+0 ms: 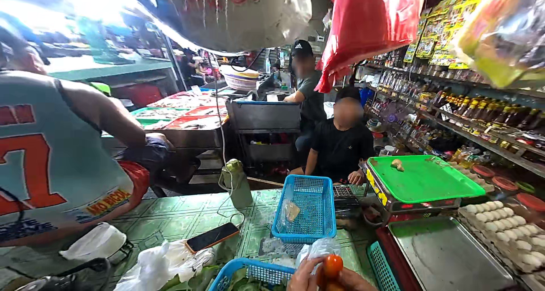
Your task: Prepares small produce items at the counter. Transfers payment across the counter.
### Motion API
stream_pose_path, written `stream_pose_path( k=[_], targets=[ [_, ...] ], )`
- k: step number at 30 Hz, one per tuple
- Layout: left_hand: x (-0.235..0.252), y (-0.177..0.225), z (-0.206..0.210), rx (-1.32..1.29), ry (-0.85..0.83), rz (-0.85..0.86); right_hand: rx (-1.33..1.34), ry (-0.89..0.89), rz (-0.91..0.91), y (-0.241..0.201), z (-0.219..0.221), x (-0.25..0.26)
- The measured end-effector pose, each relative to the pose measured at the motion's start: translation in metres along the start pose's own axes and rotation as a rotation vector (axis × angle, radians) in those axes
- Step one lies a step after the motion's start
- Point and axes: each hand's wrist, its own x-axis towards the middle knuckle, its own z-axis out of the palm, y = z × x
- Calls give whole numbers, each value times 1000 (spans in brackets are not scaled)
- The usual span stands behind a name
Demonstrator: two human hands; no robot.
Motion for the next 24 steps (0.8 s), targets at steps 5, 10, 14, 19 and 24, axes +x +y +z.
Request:
stream_pose_path(
  k=[5,10,14,19,24],
  targets=[
    [-17,9,20,-76,31,-7,295,330,-74,9,13,11],
    [-7,11,23,-452,149,-301,13,786,-118,4,17,34],
    [18,-12,31,-583,257,-551,-412,903,-13,-5,12,35],
    [38,-18,35,-420,199,-609,-520,985,116,-26,-4,36],
    [48,-17,33,-329,128,-605,-673,885,119,-33,-2,30]
  ],
)
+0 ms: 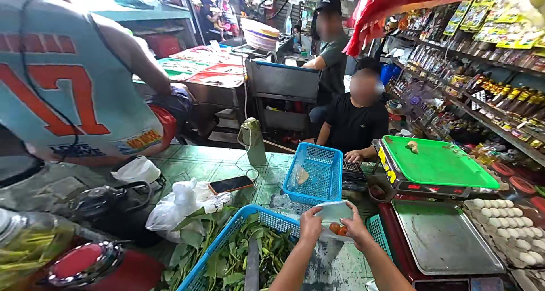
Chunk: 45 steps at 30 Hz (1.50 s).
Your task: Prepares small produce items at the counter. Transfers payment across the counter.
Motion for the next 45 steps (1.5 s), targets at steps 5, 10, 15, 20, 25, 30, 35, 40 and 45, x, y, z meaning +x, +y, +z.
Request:
stream_pose_path(
  k=[5,10,15,20,25,30,35,40,45],
  targets=[
    [-3,-7,-9,-28,-36,-18,-234,-65,-173,-9,-10,-3],
    [-6,-21,-13,-125,-35,-38,-259,-14,-293,-20,-8,-4],
    [-7,-12,-11,-173,-40,-30,-692,67,-217,-17,-15,-6],
    [0,-8,-12,-216,-27,-13,-774,-43,99,15,-30,15],
    [1,-6,-16,-242,-23,-9,65,-26,144,13,-39,17],
    [-1,3,-20,-261,-21,-2,177,74,132,-9,-36,16],
    [3,-4,-24,-285,-15,-13,202,-32,219,-4,-19,21],
    [-2,-16,-27,-291,-67,-36,29,-25,106,-4,-16,39],
    [-15,-40,-25,-232,-178,-79,-267,84,-84,-27,-20,79]
  ],
)
